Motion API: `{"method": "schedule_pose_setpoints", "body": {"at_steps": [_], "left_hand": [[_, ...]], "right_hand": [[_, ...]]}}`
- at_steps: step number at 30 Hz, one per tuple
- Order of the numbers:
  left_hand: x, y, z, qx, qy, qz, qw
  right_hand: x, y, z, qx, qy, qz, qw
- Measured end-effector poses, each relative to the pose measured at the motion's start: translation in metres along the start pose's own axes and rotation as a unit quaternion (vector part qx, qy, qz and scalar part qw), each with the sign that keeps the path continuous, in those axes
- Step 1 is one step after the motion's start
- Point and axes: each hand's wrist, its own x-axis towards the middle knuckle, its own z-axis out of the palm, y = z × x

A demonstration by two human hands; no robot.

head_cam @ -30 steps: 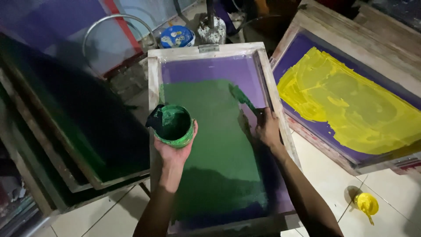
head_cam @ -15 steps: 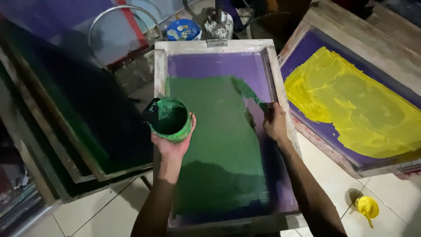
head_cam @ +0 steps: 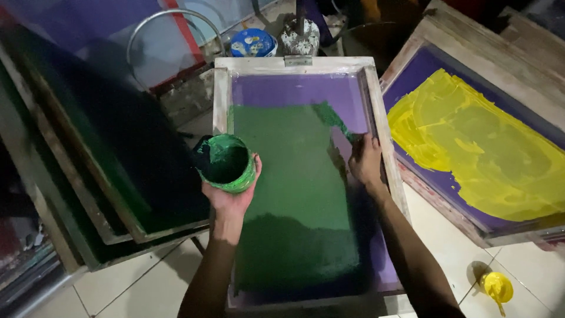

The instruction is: The person uses a small brush to apply green paint onto a purple wooden frame, spreading it evenly across the surface. They hold a green paint container in one hand and repeatedly dip the brush to continue painting until the frame is mostly covered.

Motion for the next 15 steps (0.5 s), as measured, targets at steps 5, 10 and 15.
{"method": "schedule_pose_setpoints", "body": {"at_steps": [5, 10, 15], "left_hand": [[-0.003, 0.005, 0.003, 0.011, 0.002, 0.008, 1.0], [0.011, 0.018, -0.008, -0.003, -0.006, 0.022, 1.0], [0.013, 0.025, -0.014, 0.007, -0.042, 0.033, 0.999]], "right_hand": [[0.013, -0.009, 0.001, -0.114, -0.056, -0.001, 0.992], [0.01, -0.069, -0.007, 0.129, -0.099, -0.028, 0.986], [0.022, -0.079, 0.035, 0.06, -0.17, 0.005, 0.984]]}}
